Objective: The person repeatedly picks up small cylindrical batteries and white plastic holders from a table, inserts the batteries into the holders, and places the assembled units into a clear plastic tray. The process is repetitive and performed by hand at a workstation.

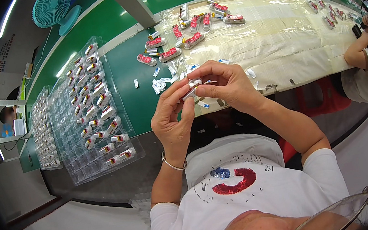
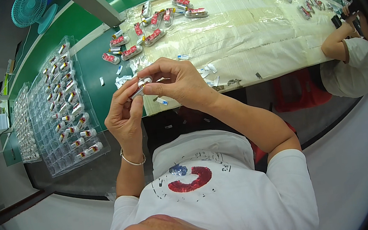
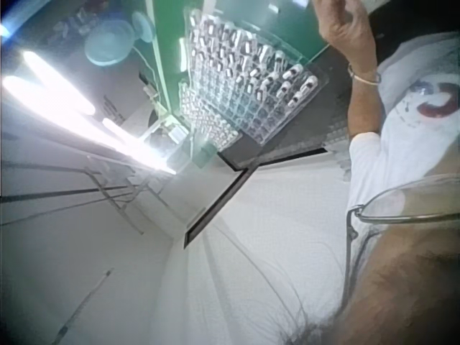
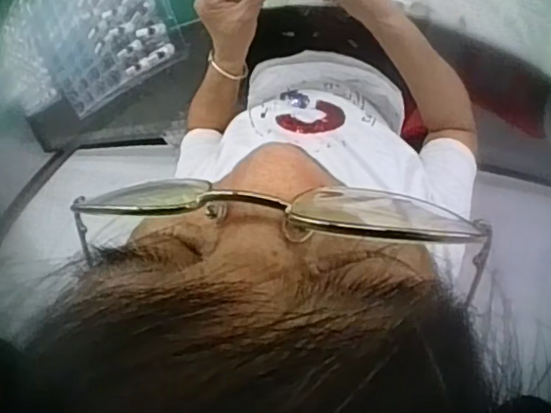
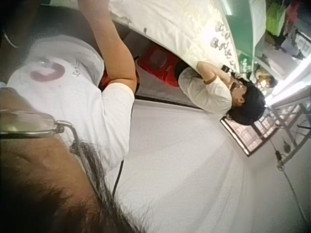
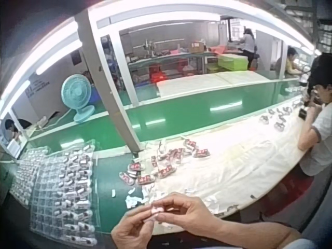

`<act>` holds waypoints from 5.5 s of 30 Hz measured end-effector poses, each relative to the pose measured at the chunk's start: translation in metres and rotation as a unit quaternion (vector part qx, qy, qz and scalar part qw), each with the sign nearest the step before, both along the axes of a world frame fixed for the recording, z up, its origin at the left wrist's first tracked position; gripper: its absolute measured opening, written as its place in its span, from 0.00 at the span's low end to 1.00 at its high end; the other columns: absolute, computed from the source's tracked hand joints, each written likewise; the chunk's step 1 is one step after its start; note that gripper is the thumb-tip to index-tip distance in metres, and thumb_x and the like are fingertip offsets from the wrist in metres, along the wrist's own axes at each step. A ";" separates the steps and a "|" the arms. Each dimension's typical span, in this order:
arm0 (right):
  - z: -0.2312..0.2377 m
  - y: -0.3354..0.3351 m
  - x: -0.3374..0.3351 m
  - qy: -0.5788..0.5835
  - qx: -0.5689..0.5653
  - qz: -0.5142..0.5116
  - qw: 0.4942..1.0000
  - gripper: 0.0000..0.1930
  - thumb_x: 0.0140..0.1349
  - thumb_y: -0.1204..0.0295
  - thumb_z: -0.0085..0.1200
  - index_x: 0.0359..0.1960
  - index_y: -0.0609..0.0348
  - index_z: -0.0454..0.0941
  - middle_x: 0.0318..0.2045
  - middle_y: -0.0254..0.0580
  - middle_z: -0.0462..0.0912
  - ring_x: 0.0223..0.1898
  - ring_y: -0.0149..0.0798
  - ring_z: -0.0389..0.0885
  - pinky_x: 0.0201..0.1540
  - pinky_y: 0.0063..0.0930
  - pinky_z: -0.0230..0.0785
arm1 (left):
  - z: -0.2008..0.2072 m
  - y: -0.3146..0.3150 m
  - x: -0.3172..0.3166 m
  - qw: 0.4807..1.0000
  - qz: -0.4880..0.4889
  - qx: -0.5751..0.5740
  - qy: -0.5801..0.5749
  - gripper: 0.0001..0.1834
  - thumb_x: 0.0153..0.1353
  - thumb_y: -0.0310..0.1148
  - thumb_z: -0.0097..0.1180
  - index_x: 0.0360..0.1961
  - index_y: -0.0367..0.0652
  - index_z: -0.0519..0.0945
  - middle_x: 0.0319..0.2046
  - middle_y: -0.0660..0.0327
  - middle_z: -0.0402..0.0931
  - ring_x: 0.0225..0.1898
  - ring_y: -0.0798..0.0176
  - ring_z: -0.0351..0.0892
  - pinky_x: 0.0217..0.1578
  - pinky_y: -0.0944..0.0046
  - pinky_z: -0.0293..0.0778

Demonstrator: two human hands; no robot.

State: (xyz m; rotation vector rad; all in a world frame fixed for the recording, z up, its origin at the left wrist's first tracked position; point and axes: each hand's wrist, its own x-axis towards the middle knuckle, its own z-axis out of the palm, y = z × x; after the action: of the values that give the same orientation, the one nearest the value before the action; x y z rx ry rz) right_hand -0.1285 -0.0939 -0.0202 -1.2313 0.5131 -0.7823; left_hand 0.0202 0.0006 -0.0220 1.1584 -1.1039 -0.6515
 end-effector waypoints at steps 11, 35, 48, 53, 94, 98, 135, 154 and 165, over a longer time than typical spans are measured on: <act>0.000 -0.026 0.007 0.091 -0.095 0.033 0.991 0.19 0.59 0.68 0.66 0.50 0.62 0.80 0.41 0.41 0.82 0.42 0.32 0.82 0.47 0.25 0.76 | 0.008 0.003 0.047 0.978 0.029 0.055 -0.200 0.14 0.59 0.23 0.64 0.47 0.38 0.84 0.46 0.56 0.84 0.47 0.65 0.81 0.49 0.67 0.74; -0.011 -0.084 0.016 0.306 -0.463 -0.036 0.831 0.12 0.63 0.77 0.52 0.48 0.59 0.80 0.46 0.42 0.79 0.50 0.45 0.78 0.52 0.34 0.70 | 0.007 0.180 0.271 0.784 0.307 0.249 -0.479 0.12 0.54 0.19 0.57 0.39 0.42 0.82 0.39 0.61 0.81 0.43 0.57 0.81 0.45 0.60 0.76; -0.021 -0.115 0.000 0.341 -0.522 0.007 0.782 0.08 0.58 0.77 0.60 0.40 0.56 0.83 0.42 0.40 0.78 0.47 0.46 0.77 0.51 0.38 0.71 | 0.018 0.136 0.225 0.841 0.312 0.197 -0.395 0.14 0.61 0.17 0.54 0.46 0.40 0.84 0.47 0.59 0.81 0.51 0.62 0.79 0.51 0.64 0.73; -0.021 -0.110 -0.005 0.332 -0.557 -0.011 0.761 0.18 0.55 0.86 0.51 0.45 0.51 0.82 0.53 0.40 0.77 0.55 0.44 0.75 0.57 0.37 0.69 | 0.027 0.057 0.110 0.959 0.122 0.113 -0.228 0.10 0.62 0.19 0.56 0.43 0.37 0.85 0.41 0.59 0.83 0.43 0.66 0.81 0.46 0.68 0.75; 0.050 -0.043 -0.013 0.187 -0.678 -0.066 0.707 0.04 0.52 0.73 0.63 0.29 0.55 0.81 0.30 0.34 0.82 0.35 0.39 0.81 0.51 0.35 0.72 | 0.010 -0.037 0.021 0.934 -0.134 0.219 0.249 0.11 0.64 0.30 0.60 0.40 0.30 0.84 0.33 0.51 0.85 0.34 0.64 0.85 0.37 0.69 0.80; 0.052 -0.043 -0.011 0.223 -0.699 -0.046 0.678 0.03 0.49 0.74 0.61 0.25 0.57 0.79 0.26 0.36 0.78 0.33 0.39 0.81 0.54 0.34 0.73 | 0.011 -0.036 0.018 0.937 -0.128 0.219 0.242 0.11 0.63 0.29 0.60 0.39 0.30 0.85 0.33 0.51 0.85 0.33 0.65 0.84 0.35 0.71 0.78; 0.021 -0.064 -0.037 0.105 -0.247 -0.059 0.961 0.06 0.63 0.76 0.57 0.40 0.63 0.83 0.38 0.35 0.82 0.39 0.27 0.80 0.47 0.21 0.73 | 0.006 -0.028 0.018 0.950 -0.120 0.132 0.257 0.10 0.64 0.28 0.57 0.40 0.31 0.83 0.34 0.51 0.85 0.36 0.63 0.85 0.42 0.66 0.79; 0.017 -0.024 -0.015 -0.023 -0.072 -0.027 0.997 0.15 0.68 0.70 0.57 0.52 0.67 0.77 0.42 0.40 0.83 0.43 0.28 0.81 0.48 0.22 0.75 | 0.006 -0.023 0.000 0.930 -0.128 0.120 0.322 0.24 0.64 0.23 0.59 0.60 0.32 0.71 0.48 0.49 0.79 0.48 0.62 0.83 0.47 0.66 0.82; 0.027 -0.017 -0.014 0.006 0.064 -0.024 0.998 0.15 0.68 0.69 0.57 0.50 0.68 0.79 0.39 0.40 0.85 0.41 0.29 0.84 0.46 0.23 0.78 | -0.001 -0.021 -0.015 0.997 0.051 -0.055 0.009 0.17 0.63 0.21 0.60 0.54 0.35 0.77 0.54 0.54 0.79 0.53 0.64 0.80 0.53 0.66 0.79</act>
State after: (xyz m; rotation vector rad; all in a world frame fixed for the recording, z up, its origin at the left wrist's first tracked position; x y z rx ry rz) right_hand -0.1427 -0.1106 0.0071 -1.1091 0.5964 -0.7713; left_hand 0.0055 -0.0203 -0.0226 1.1034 -1.0451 -0.5153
